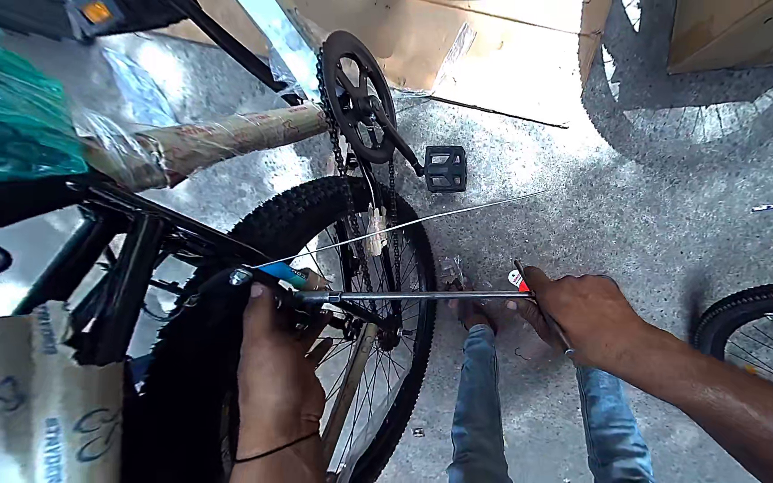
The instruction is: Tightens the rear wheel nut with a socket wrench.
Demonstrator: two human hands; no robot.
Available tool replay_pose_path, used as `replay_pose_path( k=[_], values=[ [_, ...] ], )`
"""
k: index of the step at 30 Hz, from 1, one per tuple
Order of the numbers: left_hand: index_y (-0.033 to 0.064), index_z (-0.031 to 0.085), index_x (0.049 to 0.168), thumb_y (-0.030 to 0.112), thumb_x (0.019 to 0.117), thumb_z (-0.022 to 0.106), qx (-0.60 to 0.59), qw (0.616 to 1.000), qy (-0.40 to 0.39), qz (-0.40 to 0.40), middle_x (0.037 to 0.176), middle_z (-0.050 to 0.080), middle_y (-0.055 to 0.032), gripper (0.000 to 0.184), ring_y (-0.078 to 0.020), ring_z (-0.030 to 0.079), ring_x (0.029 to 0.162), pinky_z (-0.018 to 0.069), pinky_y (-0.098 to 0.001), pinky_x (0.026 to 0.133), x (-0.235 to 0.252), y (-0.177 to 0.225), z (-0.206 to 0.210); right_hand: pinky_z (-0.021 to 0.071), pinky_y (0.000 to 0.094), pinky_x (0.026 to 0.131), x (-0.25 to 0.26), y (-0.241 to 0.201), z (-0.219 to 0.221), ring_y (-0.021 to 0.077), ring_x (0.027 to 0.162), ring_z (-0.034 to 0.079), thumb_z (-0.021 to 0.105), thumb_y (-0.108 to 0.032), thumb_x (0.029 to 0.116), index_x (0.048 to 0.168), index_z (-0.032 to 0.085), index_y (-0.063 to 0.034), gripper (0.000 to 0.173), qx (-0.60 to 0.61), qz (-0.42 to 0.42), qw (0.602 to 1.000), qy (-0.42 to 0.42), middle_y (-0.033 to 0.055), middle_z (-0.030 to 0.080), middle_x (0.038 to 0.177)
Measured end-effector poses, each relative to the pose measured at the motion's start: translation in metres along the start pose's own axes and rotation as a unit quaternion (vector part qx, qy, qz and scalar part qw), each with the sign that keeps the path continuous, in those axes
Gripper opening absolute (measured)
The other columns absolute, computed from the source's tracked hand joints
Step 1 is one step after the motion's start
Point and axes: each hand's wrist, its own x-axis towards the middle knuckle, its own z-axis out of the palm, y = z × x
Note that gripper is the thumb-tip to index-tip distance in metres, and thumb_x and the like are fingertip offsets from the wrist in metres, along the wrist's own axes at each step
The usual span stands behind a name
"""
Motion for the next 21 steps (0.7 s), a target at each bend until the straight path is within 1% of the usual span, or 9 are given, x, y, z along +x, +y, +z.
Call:
replay_pose_path(
  k=[3, 6, 10, 12, 13, 15, 18, 19, 21],
  values=[
    [0.0214, 0.055, 0.136, 0.075, 0.0991, 0.026, 0.019, 0.999, -0.008, -0.025, 0.12, 0.067, -0.0072, 0.072, -0.0273, 0.067, 0.108, 0.055, -0.0524, 0.083, 0.012, 0.008, -0.002, 0.0484, 0.0347, 0.05, 0.002, 0.015, 0.005, 0.0106, 0.058, 0.06, 0.055, -0.043, 0.1006, 0.106, 0.069, -0.0208, 0.027, 0.153, -0.089, 0.981, 0.08, -0.0077, 0.06, 0.068],
    [0.0187, 0.057, 0.128, 0.069, 0.1028, 0.024, 0.032, 0.999, -0.016, -0.016, 0.107, 0.07, -0.0084, 0.065, -0.0261, 0.07, 0.092, 0.0581, -0.0455, 0.072, 0.023, 0.008, -0.004, 0.0548, 0.0266, 0.053, -0.001, 0.026, 0.008, 0.0014, 0.061, 0.062, 0.061, -0.022, 0.0851, 0.119, 0.072, -0.0188, 0.036, 0.282, -0.112, 0.945, 0.122, -0.0102, 0.068, 0.079],
    [0.0194, 0.054, 0.127, 0.061, 0.1052, 0.019, 0.014, 1.0, -0.007, 0.022, 0.104, 0.067, -0.0078, 0.059, -0.0261, 0.069, 0.09, 0.0575, -0.0478, 0.071, 0.025, 0.004, -0.001, 0.0573, 0.0288, 0.05, -0.008, 0.037, 0.017, 0.0066, 0.059, 0.064, 0.039, -0.011, 0.092, 0.134, 0.066, -0.0099, 0.05, 0.468, -0.163, 0.862, 0.105, -0.0034, 0.072, 0.081],
    [0.0172, 0.052, 0.125, 0.055, 0.1043, 0.017, -0.031, 0.999, -0.005, 0.021, 0.104, 0.067, -0.0111, 0.055, -0.0313, 0.069, 0.088, 0.0562, -0.0541, 0.068, 0.027, 0.004, 0.001, 0.0584, 0.03, 0.051, -0.014, 0.031, 0.023, 0.0107, 0.061, 0.065, 0.034, -0.024, 0.1058, 0.132, 0.067, -0.0082, 0.045, 0.533, -0.151, 0.822, 0.129, 0.0003, 0.073, 0.086],
    [0.0167, 0.051, 0.125, 0.052, 0.1043, 0.017, -0.057, 0.998, -0.016, 0.025, 0.105, 0.067, -0.0118, 0.054, -0.0323, 0.069, 0.09, 0.0564, -0.0556, 0.069, 0.029, 0.001, -0.001, 0.0585, 0.0305, 0.05, -0.019, 0.023, 0.026, 0.0133, 0.061, 0.066, 0.04, -0.03, 0.1096, 0.131, 0.066, -0.0092, 0.04, 0.562, -0.123, 0.804, 0.148, 0.0016, 0.072, 0.087],
    [0.0152, 0.048, 0.131, 0.046, 0.1047, 0.015, -0.105, 0.992, -0.04, 0.055, 0.113, 0.066, -0.0122, 0.052, -0.0311, 0.069, 0.097, 0.0577, -0.0559, 0.075, 0.032, -0.008, -0.004, 0.0632, 0.0325, 0.055, -0.027, 0.01, 0.026, 0.0207, 0.071, 0.072, 0.053, -0.022, 0.107, 0.14, 0.047, -0.0143, 0.034, 0.625, -0.084, 0.76, 0.158, 0.0053, 0.074, 0.109],
    [0.0095, 0.045, 0.131, 0.039, 0.1085, 0.017, -0.11, 0.988, 0.009, 0.105, 0.111, 0.059, -0.0111, 0.046, -0.0247, 0.064, 0.096, 0.0563, -0.0515, 0.079, 0.028, -0.015, 0.004, 0.0664, 0.0359, 0.065, -0.029, 0.0, 0.022, 0.0266, 0.076, 0.076, 0.059, -0.008, 0.1021, 0.16, 0.019, -0.0246, 0.072, 0.709, -0.067, 0.688, 0.142, 0.0084, 0.075, 0.116],
    [0.0085, 0.047, 0.13, 0.041, 0.1095, 0.021, -0.106, 0.989, 0.032, 0.102, 0.11, 0.059, -0.0106, 0.047, -0.0233, 0.064, 0.095, 0.0561, -0.0498, 0.08, 0.025, -0.015, 0.008, 0.0663, 0.0352, 0.066, -0.029, -0.001, 0.021, 0.026, 0.077, 0.076, 0.058, -0.006, 0.1021, 0.16, 0.024, -0.0235, 0.069, 0.731, -0.06, 0.666, 0.132, 0.0102, 0.075, 0.116],
    [0.0086, 0.053, 0.127, 0.042, 0.1103, 0.028, -0.102, 0.99, 0.049, 0.081, 0.108, 0.061, -0.0094, 0.044, -0.0217, 0.065, 0.094, 0.0567, -0.0459, 0.081, 0.021, -0.012, 0.012, 0.0657, 0.0364, 0.068, -0.025, 0.0, 0.021, 0.0256, 0.079, 0.076, 0.056, -0.009, 0.1042, 0.144, 0.054, -0.0121, 0.04, 0.797, -0.035, 0.596, 0.093, 0.0172, 0.073, 0.117]
  ],
)
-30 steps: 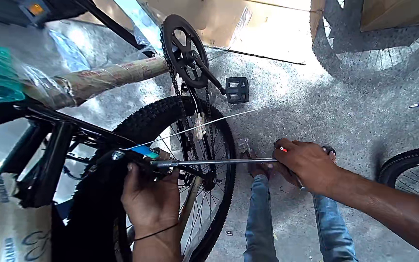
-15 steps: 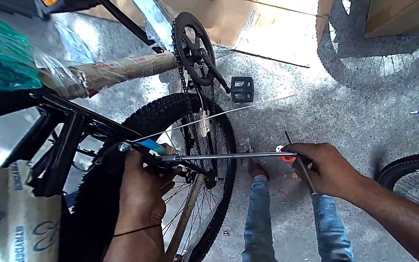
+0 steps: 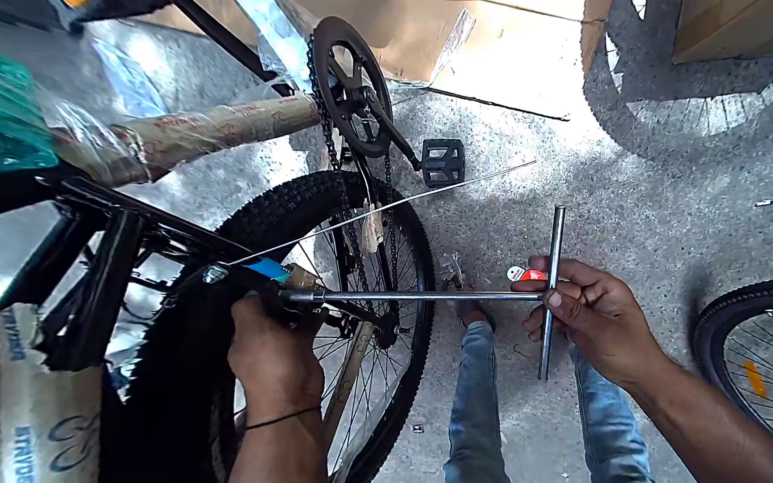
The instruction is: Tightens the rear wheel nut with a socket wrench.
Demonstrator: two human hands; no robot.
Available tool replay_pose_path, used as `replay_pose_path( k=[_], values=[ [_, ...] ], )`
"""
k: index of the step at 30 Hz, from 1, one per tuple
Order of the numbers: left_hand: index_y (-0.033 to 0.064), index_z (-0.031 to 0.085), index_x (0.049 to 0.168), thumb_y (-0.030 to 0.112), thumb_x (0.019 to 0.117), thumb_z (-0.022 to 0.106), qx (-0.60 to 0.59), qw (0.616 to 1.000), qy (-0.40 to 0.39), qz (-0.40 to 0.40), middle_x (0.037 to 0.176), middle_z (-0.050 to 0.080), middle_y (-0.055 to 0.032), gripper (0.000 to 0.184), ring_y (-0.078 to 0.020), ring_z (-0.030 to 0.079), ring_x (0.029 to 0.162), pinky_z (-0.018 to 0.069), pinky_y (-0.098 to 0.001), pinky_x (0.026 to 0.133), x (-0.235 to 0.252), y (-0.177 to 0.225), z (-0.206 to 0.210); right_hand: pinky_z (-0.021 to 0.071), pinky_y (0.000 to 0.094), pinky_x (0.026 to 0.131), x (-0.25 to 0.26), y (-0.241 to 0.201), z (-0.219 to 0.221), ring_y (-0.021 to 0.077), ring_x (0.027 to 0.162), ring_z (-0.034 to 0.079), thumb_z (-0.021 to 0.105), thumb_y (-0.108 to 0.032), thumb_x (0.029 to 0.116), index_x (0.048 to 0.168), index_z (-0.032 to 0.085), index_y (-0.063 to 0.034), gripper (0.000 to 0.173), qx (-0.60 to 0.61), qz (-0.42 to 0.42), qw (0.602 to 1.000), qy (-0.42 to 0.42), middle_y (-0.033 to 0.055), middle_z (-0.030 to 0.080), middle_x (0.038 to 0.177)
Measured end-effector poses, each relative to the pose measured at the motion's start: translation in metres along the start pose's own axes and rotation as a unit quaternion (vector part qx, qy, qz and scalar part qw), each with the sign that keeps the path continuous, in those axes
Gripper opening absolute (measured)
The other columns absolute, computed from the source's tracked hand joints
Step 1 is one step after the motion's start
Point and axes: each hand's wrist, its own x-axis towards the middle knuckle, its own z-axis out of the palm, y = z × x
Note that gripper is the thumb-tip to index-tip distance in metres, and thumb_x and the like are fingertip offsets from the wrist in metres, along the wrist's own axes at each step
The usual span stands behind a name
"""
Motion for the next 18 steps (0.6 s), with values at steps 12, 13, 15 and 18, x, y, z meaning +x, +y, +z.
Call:
replay_pose_path(
  k=[12, 13, 15, 18],
  values=[
    [0.0091, 0.053, 0.123, 0.032, 0.1107, 0.028, -0.148, 0.989, -0.027, -0.005, 0.115, 0.066, -0.0115, 0.036, -0.0271, 0.068, 0.107, 0.0575, -0.0468, 0.089, 0.005, -0.008, 0.002, 0.0654, 0.0328, 0.076, 0.04, -0.055, -0.015, 0.0196, 0.081, 0.076, 0.047, -0.009, 0.1076, 0.132, 0.066, 0.0008, 0.033, -0.152, 0.101, 0.936, -0.3, 0.0121, 0.077, 0.093],
    [0.0101, 0.053, 0.122, 0.032, 0.1106, 0.028, -0.148, 0.989, -0.023, -0.012, 0.114, 0.065, -0.0107, 0.035, -0.0264, 0.067, 0.106, 0.0573, -0.0464, 0.088, 0.005, -0.005, 0.002, 0.0647, 0.0297, 0.074, 0.043, -0.06, -0.015, 0.0158, 0.081, 0.075, 0.049, -0.009, 0.1071, 0.133, 0.067, -0.002, 0.032, -0.206, 0.069, 0.924, -0.316, 0.0081, 0.078, 0.095],
    [0.0108, 0.053, 0.121, 0.032, 0.1099, 0.031, -0.149, 0.988, -0.017, -0.023, 0.113, 0.065, -0.01, 0.033, -0.0251, 0.067, 0.105, 0.057, -0.0459, 0.087, 0.005, -0.003, 0.003, 0.0605, 0.0217, 0.064, 0.044, -0.065, -0.015, 0.005, 0.076, 0.07, 0.055, -0.017, 0.1062, 0.132, 0.069, -0.0125, 0.03, -0.353, 0.006, 0.887, -0.297, -0.0031, 0.076, 0.098],
    [0.0091, 0.054, 0.121, 0.032, 0.11, 0.032, -0.15, 0.989, -0.007, -0.012, 0.111, 0.066, -0.0109, 0.034, -0.0248, 0.068, 0.104, 0.0574, -0.0454, 0.087, 0.004, -0.006, 0.005, 0.0568, 0.0232, 0.065, 0.043, -0.059, -0.014, -0.0013, 0.075, 0.065, 0.055, -0.029, 0.1047, 0.129, 0.071, -0.0212, 0.03, -0.54, -0.105, 0.81, -0.202, -0.0105, 0.074, 0.095]
  ],
)
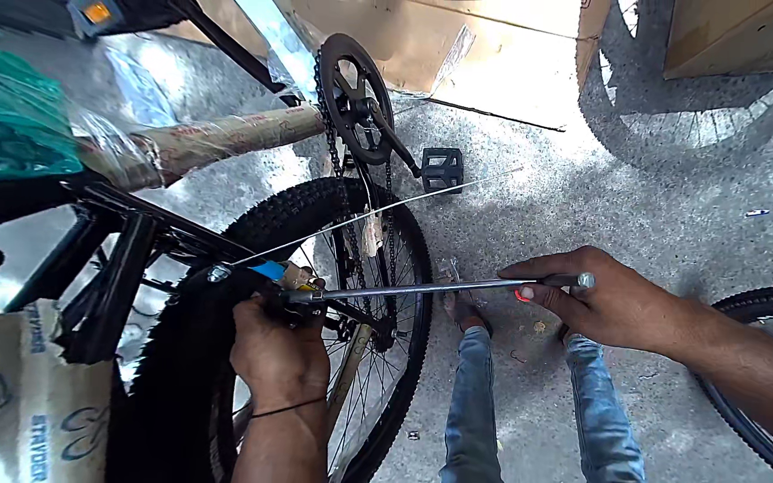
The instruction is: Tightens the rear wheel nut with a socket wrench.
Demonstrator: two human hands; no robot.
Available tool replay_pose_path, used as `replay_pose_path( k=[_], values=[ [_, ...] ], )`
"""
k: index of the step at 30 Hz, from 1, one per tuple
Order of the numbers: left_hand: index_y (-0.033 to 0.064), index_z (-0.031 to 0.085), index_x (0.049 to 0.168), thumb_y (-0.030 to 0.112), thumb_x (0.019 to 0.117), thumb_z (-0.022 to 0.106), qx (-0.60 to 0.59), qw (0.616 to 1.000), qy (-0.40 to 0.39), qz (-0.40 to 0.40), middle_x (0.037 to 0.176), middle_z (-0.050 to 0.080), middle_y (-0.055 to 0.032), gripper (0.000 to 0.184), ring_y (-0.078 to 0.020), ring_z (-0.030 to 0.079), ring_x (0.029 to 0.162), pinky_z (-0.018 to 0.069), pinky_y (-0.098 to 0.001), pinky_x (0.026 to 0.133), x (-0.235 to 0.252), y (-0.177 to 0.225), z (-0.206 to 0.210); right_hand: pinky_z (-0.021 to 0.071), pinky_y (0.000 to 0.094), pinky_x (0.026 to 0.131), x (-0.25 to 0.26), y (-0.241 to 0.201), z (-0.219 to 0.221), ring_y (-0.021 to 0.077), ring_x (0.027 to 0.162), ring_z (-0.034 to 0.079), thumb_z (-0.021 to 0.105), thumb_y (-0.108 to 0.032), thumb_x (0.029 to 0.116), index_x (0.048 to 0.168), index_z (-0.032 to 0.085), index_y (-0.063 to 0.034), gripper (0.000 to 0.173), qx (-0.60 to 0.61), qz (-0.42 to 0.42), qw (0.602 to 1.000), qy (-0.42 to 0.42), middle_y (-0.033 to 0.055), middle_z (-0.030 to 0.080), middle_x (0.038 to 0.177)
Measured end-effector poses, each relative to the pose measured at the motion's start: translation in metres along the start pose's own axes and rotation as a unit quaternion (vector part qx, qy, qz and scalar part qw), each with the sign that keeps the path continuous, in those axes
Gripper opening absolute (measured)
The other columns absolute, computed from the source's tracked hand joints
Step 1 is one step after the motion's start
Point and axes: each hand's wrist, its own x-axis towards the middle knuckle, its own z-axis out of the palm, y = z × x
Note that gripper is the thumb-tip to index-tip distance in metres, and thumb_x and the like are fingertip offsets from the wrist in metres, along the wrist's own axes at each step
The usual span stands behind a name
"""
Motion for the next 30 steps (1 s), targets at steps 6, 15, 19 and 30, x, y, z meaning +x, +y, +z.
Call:
replay_pose_path(
  k=[6, 15, 19, 30],
  values=[
    [0.0085, 0.052, 0.121, 0.029, 0.1099, 0.031, -0.057, 0.998, -0.024, 0.023, 0.113, 0.066, -0.0123, 0.031, -0.0272, 0.068, 0.105, 0.0567, -0.0485, 0.09, 0.003, -0.006, -0.001, 0.0587, 0.0325, 0.091, -0.003, 0.01, 0.007, 0.0139, 0.102, 0.072, 0.053, -0.029, 0.104, 0.128, 0.071, -0.013, 0.034, -0.215, -0.188, 0.958, 0.038, 0.0009, 0.076, 0.108],
    [0.0113, 0.052, 0.123, 0.027, 0.1092, 0.031, -0.071, 0.996, -0.057, 0.014, 0.117, 0.065, -0.0095, 0.03, -0.024, 0.066, 0.109, 0.0553, -0.0447, 0.093, 0.004, -0.007, -0.005, 0.0493, 0.0467, 0.086, -0.023, 0.003, 0.057, 0.0335, 0.114, 0.059, 0.055, -0.025, 0.0984, 0.146, 0.059, -0.0237, 0.048, -0.322, -0.046, 0.937, 0.129, 0.0178, 0.053, 0.147],
    [0.0119, 0.051, 0.121, 0.028, 0.1086, 0.031, -0.068, 0.996, -0.062, 0.012, 0.116, 0.064, -0.0093, 0.028, -0.0244, 0.065, 0.109, 0.055, -0.0454, 0.093, 0.005, -0.008, -0.008, 0.0548, 0.0432, 0.062, -0.027, -0.009, 0.06, 0.0298, 0.082, 0.067, 0.063, -0.031, 0.0937, 0.152, 0.048, -0.007, 0.064, -0.298, 0.069, 0.942, 0.136, 0.0213, 0.055, 0.139],
    [0.0121, 0.052, 0.121, 0.027, 0.1084, 0.031, -0.062, 0.995, -0.079, 0.015, 0.116, 0.065, -0.0088, 0.028, -0.0239, 0.066, 0.11, 0.0556, -0.0442, 0.093, 0.007, -0.009, -0.012, 0.0642, 0.0352, 0.09, -0.034, 0.008, 0.048, 0.02, 0.11, 0.072, 0.053, -0.013, 0.0998, 0.113, 0.073, -0.0004, 0.027, 0.182, -0.094, 0.946, 0.252, 0.0107, 0.073, 0.12]
  ],
)
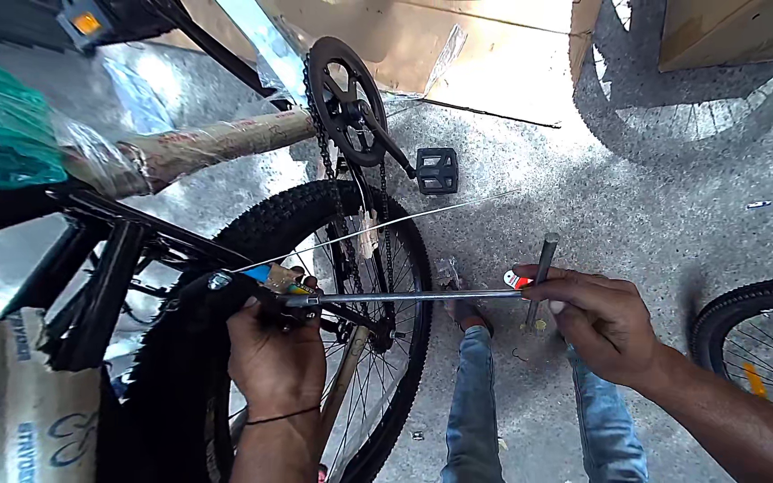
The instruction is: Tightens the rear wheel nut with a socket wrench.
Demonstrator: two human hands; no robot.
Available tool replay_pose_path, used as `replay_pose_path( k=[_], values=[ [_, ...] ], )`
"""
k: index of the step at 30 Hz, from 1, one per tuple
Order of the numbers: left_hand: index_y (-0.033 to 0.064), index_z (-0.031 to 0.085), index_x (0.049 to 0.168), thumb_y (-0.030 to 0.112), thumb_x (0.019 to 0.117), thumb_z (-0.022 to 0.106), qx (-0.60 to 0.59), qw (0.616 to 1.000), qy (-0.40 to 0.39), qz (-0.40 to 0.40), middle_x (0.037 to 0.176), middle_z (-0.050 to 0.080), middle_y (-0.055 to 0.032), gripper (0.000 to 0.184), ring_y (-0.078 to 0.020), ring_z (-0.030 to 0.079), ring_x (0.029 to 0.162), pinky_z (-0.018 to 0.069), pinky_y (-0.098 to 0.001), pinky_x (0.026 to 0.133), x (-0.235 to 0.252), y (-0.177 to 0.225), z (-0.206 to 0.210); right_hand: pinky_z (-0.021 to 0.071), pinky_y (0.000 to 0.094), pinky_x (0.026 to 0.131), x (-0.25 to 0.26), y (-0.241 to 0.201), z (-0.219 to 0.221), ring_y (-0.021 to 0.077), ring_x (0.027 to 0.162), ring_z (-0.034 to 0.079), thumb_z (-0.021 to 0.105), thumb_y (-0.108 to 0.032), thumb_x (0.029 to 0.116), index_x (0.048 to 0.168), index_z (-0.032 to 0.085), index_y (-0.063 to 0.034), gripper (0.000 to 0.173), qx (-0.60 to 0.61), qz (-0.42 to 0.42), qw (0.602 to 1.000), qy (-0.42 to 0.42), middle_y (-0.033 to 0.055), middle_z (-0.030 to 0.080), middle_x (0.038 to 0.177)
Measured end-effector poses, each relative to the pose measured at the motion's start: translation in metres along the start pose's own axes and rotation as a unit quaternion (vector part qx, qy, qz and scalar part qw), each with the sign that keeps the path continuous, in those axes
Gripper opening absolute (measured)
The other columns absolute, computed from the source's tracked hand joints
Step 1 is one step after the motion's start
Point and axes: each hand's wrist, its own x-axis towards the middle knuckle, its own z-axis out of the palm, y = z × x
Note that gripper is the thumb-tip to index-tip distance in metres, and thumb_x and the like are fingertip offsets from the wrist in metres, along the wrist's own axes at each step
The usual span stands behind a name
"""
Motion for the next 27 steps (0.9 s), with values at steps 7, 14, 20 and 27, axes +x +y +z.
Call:
replay_pose_path(
  k=[7, 14, 20, 27],
  values=[
    [0.0129, 0.054, 0.117, 0.029, 0.1077, 0.028, 0.01, 0.999, -0.03, 0.01, 0.117, 0.067, -0.0087, 0.032, -0.0247, 0.066, 0.11, 0.0557, -0.046, 0.093, 0.002, -0.001, -0.006, 0.0606, 0.0319, 0.057, -0.006, -0.014, 0.035, 0.0202, 0.064, 0.069, 0.053, -0.016, 0.1064, 0.142, 0.054, -0.0225, 0.036, 0.352, 0.377, 0.857, 0.004, 0.014, 0.072, 0.119],
    [0.0097, 0.053, 0.122, 0.029, 0.1088, 0.029, 0.035, 0.999, -0.016, 0.038, 0.118, 0.067, -0.0111, 0.033, -0.0272, 0.065, 0.114, 0.0547, -0.0476, 0.096, 0.0, -0.005, -0.005, 0.0609, 0.0261, 0.07, -0.015, 0.087, 0.055, 0.0062, 0.076, 0.069, 0.06, -0.013, 0.1034, 0.128, 0.072, -0.0094, 0.028, 0.097, 0.105, 0.974, -0.177, 0.0011, 0.076, 0.098],
    [0.01, 0.059, 0.119, 0.033, 0.1099, 0.034, 0.08, 0.996, 0.035, 0.006, 0.11, 0.071, -0.0092, 0.035, -0.0236, 0.07, 0.103, 0.0584, -0.0429, 0.085, 0.001, 0.002, 0.005, 0.06, 0.0276, 0.082, -0.039, 0.085, 0.07, 0.006, 0.087, 0.068, 0.054, -0.017, 0.1063, 0.135, 0.066, -0.0078, 0.032, 0.025, 0.065, 0.977, -0.202, 0.0012, 0.073, 0.1],
    [0.0085, 0.055, 0.122, 0.026, 0.1097, 0.036, 0.028, 0.999, 0.033, 0.015, 0.115, 0.067, -0.0106, 0.029, -0.025, 0.067, 0.108, 0.0564, -0.0458, 0.092, 0.001, 0.002, 0.01, 0.0586, 0.0257, 0.07, -0.016, 0.071, 0.051, 0.0044, 0.076, 0.065, 0.054, -0.015, 0.104, 0.133, 0.067, -0.0077, 0.033, -0.004, 0.044, 0.975, -0.216, 0.0007, 0.072, 0.096]
  ],
)
